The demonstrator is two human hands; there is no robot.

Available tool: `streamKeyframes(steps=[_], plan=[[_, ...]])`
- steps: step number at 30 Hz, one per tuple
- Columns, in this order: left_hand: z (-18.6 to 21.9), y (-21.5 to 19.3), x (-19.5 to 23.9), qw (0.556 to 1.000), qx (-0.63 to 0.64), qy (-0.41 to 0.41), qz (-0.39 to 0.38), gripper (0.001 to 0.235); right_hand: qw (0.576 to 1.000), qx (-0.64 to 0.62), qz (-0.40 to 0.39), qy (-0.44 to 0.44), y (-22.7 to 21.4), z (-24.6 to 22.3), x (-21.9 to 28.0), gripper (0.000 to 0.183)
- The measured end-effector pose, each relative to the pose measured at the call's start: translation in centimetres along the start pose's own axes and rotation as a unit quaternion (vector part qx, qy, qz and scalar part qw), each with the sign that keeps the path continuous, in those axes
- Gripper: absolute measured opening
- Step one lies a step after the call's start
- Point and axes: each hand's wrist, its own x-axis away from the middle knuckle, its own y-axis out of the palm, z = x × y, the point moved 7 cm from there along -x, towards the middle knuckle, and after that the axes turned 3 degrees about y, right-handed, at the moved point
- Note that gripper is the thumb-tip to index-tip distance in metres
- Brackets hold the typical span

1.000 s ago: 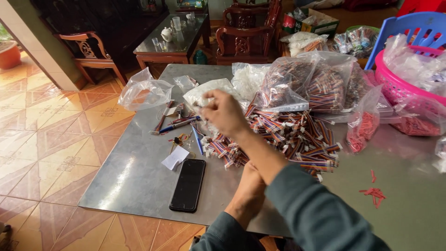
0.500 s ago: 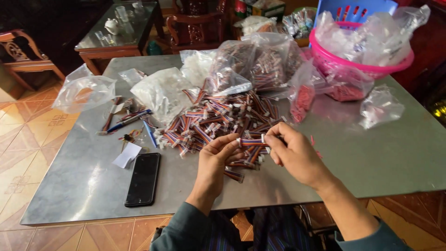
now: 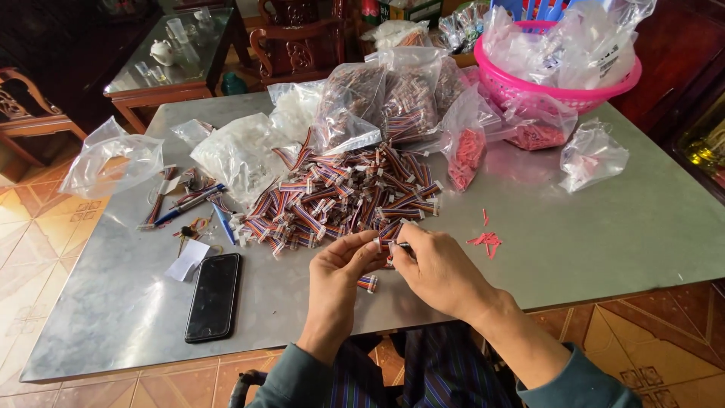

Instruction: Assembling small ribbon cable segments with plastic connectors on a metal table

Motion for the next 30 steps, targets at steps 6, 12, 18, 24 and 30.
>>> streamKeyframes(steps=[6, 12, 18, 24, 30], plan=[[-1.3, -0.2, -0.1, 1.0, -0.006, -0.022, 0.004, 0.026, 1.0, 0.02, 0.011, 0.004, 1.5, 1.2, -0.5, 0.032], [-1.7, -0.4, -0.2, 0.999, -0.031, -0.019, 0.007, 0.021, 0.999, 0.023, 0.028, -0.029, 2.7, 1.7, -0.6, 0.024], [-0.8, -0.2, 0.2, 0.995, -0.098, 0.023, 0.007, 0.017, 0.986, 0.051, 0.105, -0.12, 3.6, 1.0, 0.1, 0.02], [-2.2, -0.8, -0.4, 0.998, -0.033, -0.045, 0.005, 0.022, 1.0, 0.004, 0.009, 0.012, 2.2, 1.9, -0.2, 0.028], [-2.1, -0.2, 0.2, 0.998, -0.006, -0.061, 0.024, 0.025, 0.997, 0.052, 0.041, -0.031, 2.8, 2.2, -0.4, 0.028]])
